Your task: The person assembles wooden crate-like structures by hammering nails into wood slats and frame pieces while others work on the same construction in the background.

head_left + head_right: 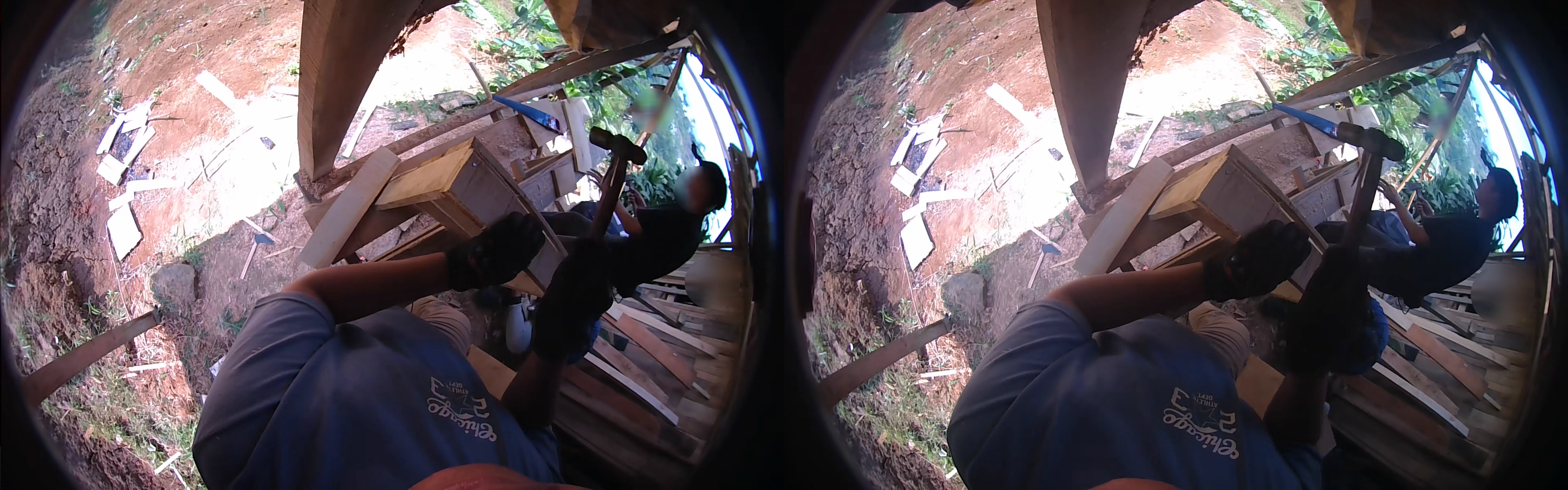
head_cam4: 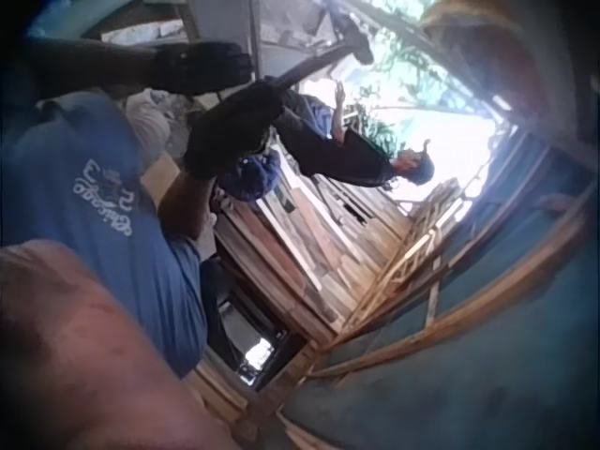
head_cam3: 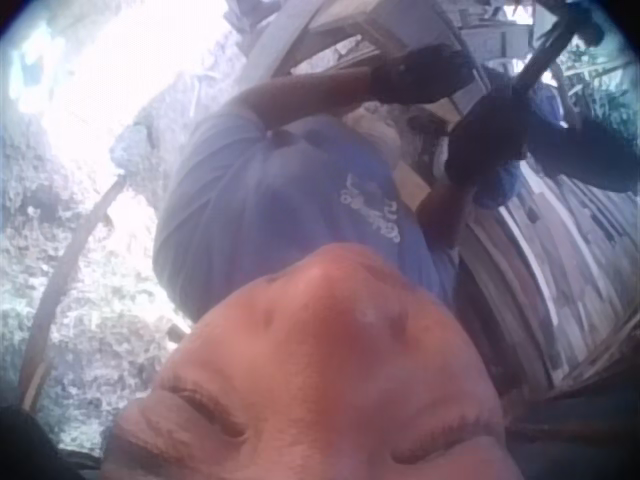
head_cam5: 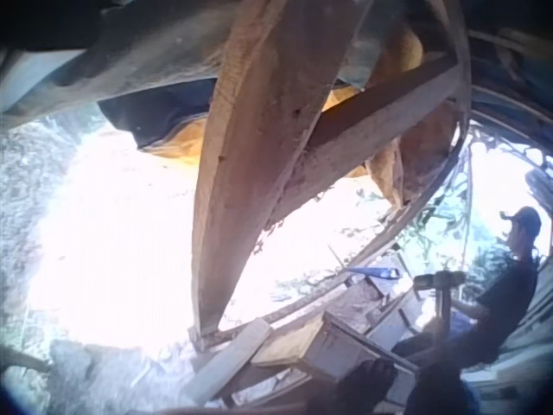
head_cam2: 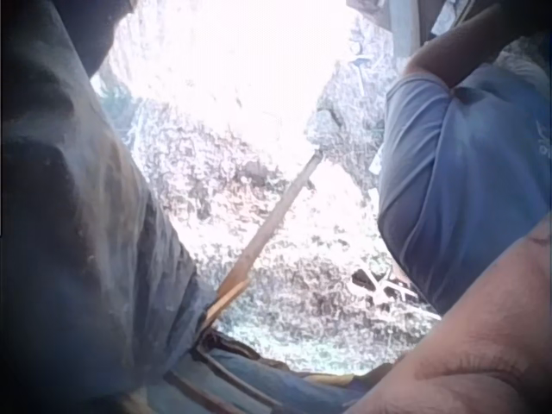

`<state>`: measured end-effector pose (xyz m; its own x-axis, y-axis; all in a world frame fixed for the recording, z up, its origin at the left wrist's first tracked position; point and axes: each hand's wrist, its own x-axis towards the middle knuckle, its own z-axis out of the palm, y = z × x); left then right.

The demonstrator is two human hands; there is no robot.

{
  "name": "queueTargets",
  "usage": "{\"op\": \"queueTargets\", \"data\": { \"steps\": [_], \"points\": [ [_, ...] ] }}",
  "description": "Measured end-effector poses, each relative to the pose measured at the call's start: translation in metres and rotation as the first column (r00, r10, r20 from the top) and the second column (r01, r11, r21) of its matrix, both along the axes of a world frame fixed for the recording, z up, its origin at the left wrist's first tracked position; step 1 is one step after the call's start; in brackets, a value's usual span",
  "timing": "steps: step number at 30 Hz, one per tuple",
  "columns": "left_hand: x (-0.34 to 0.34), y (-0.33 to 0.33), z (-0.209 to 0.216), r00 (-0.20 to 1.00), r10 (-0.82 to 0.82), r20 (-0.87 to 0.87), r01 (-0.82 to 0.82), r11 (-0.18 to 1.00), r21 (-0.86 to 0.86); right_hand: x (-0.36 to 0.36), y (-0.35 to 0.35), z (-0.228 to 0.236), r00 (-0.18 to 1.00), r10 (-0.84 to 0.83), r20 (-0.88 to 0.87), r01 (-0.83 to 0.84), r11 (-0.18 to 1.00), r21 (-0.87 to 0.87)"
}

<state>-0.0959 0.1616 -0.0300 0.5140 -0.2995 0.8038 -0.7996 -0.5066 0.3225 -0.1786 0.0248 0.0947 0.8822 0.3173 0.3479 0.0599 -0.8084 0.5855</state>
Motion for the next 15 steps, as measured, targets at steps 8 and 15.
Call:
{"op": "queueTargets", "data": {
  "steps": [8,15],
  "points": [
    [-0.002,0.005,0.01,0.994,-0.047,-0.102,0.054,0.996,0.066,-0.01,0.05,0.036,0.966,0.248,-0.076,-0.232,0.957,0.175],
    [-0.006,0.016,0.031,0.999,-0.026,0.03,0.026,1.0,0.003,-0.041,0.01,0.06,0.968,0.103,0.23,-0.133,0.983,0.122]
  ]
}}
